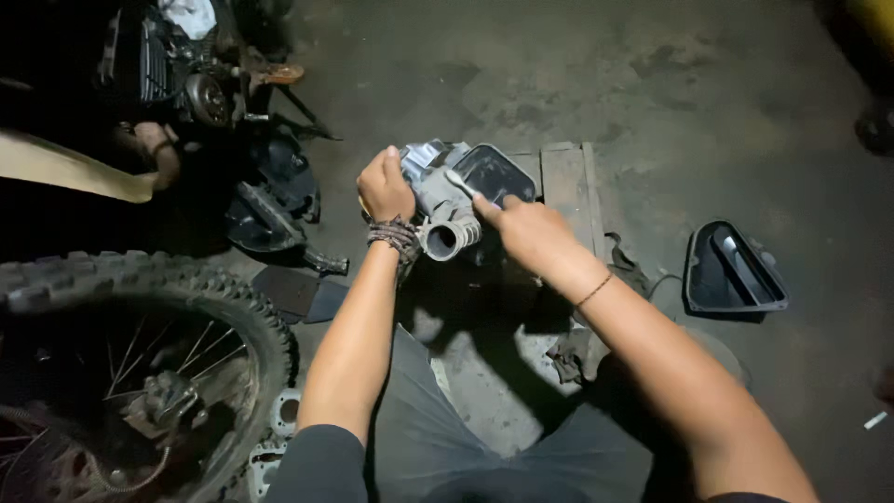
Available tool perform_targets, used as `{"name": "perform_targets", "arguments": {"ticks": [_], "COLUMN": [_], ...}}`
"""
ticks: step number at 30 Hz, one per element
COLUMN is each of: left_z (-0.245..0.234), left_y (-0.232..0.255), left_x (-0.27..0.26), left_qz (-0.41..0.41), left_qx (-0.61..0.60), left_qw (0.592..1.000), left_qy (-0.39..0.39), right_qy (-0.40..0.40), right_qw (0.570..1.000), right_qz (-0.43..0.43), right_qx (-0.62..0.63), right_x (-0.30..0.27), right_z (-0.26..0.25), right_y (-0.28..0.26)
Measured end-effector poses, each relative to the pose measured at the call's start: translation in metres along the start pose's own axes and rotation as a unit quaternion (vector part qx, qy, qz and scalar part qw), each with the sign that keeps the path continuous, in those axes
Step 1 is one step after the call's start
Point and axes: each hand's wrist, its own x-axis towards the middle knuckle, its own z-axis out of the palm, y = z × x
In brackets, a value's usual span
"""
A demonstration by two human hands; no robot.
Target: The person cleans a motorcycle part using a brush and a cleaning tool, wiping and scrubbing various surfaces of the component while it is placed on a wooden pallet.
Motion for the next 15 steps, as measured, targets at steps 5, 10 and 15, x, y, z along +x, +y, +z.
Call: {"name": "perform_targets", "arguments": {"ticks": [5,10,15], "left_z": [0.007,0.007,0.007], "left_y": [-0.024,0.004,-0.025], "left_x": [0.003,0.002,0.008], "left_qz": [0.005,0.007,-0.005], "left_qx": [-0.028,-0.012,-0.017], "left_qw": [1.0,1.0,0.999], "left_qy": [0.002,0.014,0.031], "right_qy": [-0.069,-0.064,-0.046], "right_qw": [0.997,0.998,0.999], "right_qz": [0.022,0.01,0.015], "right_qx": [0.006,-0.017,0.019], "right_x": [-0.051,-0.035,-0.014], "right_z": [-0.022,-0.033,-0.005], "right_y": [-0.002,-0.004,0.0]}}
